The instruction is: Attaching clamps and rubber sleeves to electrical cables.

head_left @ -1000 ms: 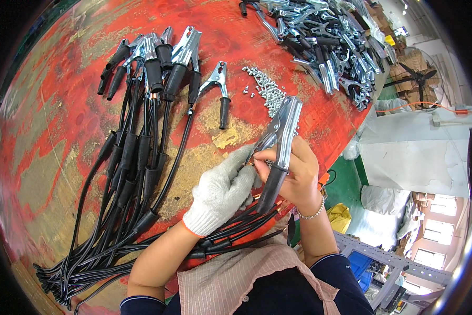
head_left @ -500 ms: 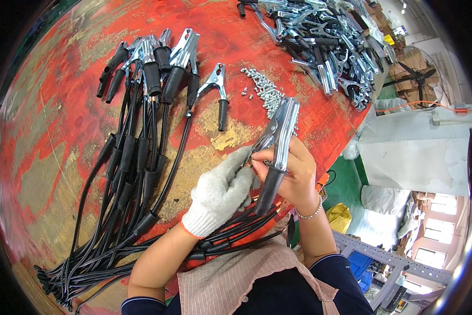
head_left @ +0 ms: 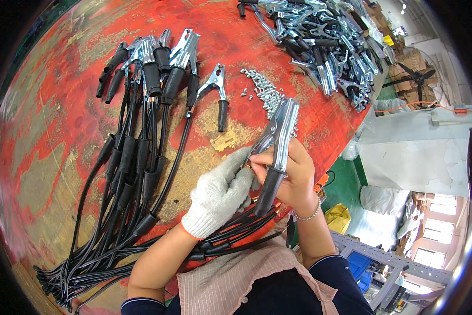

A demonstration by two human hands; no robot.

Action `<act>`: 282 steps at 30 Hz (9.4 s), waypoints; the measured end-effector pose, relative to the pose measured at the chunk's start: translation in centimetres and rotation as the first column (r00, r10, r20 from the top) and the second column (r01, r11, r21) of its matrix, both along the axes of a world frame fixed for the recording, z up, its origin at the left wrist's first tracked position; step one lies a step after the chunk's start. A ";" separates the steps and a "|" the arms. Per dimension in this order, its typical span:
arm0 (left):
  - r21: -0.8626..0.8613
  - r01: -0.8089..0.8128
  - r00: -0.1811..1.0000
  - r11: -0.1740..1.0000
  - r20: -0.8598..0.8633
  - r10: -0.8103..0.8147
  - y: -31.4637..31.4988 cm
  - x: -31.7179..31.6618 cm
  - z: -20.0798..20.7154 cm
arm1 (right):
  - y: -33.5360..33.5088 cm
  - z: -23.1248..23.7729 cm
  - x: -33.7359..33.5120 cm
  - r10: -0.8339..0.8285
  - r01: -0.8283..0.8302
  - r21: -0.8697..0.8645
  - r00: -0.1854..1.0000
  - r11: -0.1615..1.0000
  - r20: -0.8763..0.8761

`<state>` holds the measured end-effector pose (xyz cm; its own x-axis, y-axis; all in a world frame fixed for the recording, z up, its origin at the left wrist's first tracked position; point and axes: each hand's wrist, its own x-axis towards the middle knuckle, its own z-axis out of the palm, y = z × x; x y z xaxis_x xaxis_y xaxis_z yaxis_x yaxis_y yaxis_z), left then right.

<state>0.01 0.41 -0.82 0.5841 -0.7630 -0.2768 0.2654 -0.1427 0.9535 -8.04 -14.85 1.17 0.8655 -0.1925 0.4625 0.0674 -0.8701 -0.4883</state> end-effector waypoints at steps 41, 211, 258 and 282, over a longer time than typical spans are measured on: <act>-0.019 -0.017 1.000 1.000 0.014 0.017 0.4 -0.1 -0.5 | 0.4 -1.4 -1.9 0.033 -0.013 -0.150 0.991 0.989 0.131; -0.060 0.005 0.893 0.998 -0.449 -0.032 -0.7 0.7 1.0 | -1.7 -4.0 -8.4 -0.307 0.327 0.005 0.892 0.945 -0.331; 0.003 0.134 0.991 0.991 0.001 -0.134 -0.8 -0.9 0.8 | 0.1 -0.5 -2.6 -0.141 0.137 0.065 0.989 0.988 0.050; 0.025 0.153 0.988 0.988 -0.016 -0.152 -0.8 -0.9 1.5 | -0.1 -0.7 -3.5 -0.034 0.041 -0.045 0.988 0.998 0.149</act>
